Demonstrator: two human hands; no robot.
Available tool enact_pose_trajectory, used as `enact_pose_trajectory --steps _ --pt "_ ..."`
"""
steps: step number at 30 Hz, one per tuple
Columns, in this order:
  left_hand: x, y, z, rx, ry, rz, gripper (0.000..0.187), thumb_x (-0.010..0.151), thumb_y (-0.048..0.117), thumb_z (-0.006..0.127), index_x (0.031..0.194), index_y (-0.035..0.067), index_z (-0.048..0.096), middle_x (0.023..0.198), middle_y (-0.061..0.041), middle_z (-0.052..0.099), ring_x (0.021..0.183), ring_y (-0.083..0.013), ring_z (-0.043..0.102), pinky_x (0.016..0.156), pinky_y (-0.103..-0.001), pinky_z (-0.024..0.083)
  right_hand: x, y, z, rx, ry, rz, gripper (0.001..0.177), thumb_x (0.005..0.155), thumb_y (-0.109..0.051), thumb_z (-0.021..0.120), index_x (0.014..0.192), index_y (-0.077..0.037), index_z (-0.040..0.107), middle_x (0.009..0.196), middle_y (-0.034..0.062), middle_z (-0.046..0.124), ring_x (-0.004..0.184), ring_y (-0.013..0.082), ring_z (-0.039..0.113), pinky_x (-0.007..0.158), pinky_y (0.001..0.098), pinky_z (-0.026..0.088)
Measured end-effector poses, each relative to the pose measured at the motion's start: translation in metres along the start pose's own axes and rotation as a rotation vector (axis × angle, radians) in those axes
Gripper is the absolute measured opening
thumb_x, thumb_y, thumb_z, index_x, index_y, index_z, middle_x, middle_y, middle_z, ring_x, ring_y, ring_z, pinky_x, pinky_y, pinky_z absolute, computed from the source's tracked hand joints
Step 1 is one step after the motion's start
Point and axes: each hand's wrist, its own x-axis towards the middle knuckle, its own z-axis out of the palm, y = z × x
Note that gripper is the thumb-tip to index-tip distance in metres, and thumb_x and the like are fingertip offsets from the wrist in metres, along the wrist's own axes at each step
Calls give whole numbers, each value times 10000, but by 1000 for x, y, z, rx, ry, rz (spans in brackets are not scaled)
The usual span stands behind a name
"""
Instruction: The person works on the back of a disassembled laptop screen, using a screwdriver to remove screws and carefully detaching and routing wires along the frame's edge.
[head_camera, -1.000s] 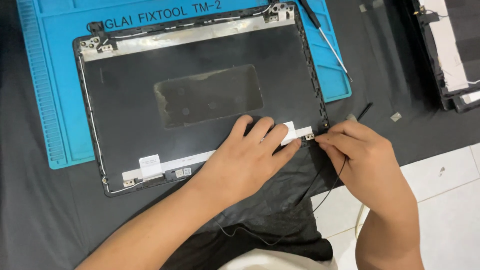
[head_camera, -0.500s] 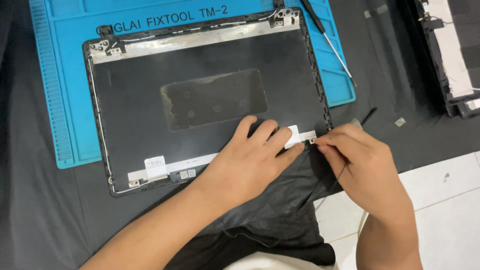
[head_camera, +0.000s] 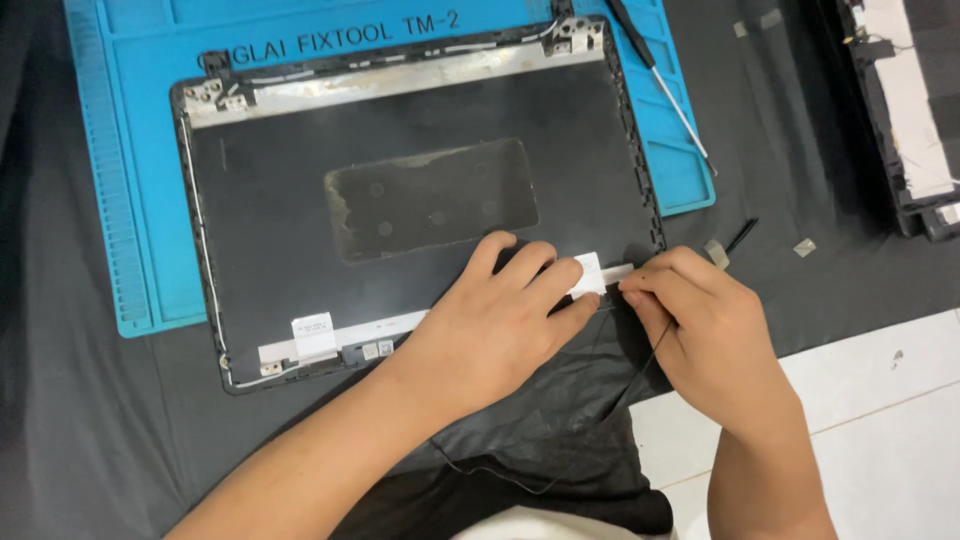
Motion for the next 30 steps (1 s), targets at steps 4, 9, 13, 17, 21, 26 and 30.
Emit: enact_pose_trajectory --steps 4,9,13,17,21,26,30 --pt "2 -1 -1 2 8 2 309 884 149 644 1167 91 755 1082 -58 569 1120 -252 540 1046 -456 418 1 2 4 18 17 17 111 876 35 737 975 5 699 939 99 672 809 263 680 692 336 529" --pt "3 -3 -5 23 -12 17 237 888 156 641 1089 74 736 1042 -54 569 1086 -231 551 1016 -420 430 -2 7 6 8 32 -1 113 855 11 769 955 5 716 925 81 678 769 236 678 664 318 530" --pt "1 -4 -6 -4 11 27 225 887 152 634 1073 61 722 1062 -52 576 1086 -220 555 998 -394 433 -1 7 5 17 49 -17 111 857 9 769 957 1 721 936 72 677 788 224 681 681 315 535" --pt "1 -7 -12 -19 9 31 214 884 151 648 1060 56 725 1049 -55 585 1065 -227 562 946 -384 431 -2 9 0 5 53 -22 144 844 -13 792 978 -12 741 932 70 667 783 225 670 683 316 521" --pt "-2 -16 -29 -49 -76 -17 181 863 180 697 990 56 730 996 -59 603 1038 -240 573 881 -398 425 -6 21 -12 0 110 -40 197 820 -35 815 1004 -14 747 1022 94 672 869 224 673 746 312 524" --pt "-17 -19 -58 -41 -97 -129 214 853 218 722 990 54 731 1046 -82 638 1067 -257 579 886 -421 429 -28 68 -25 228 229 164 119 927 40 765 1043 30 742 990 81 670 752 106 572 668 219 438" --pt "-41 -7 -62 -131 -113 -211 336 850 261 736 1099 35 725 1137 -103 642 1146 -288 569 947 -449 429 -39 83 -21 337 369 158 85 976 37 732 1058 54 746 952 72 640 721 97 509 638 193 357"
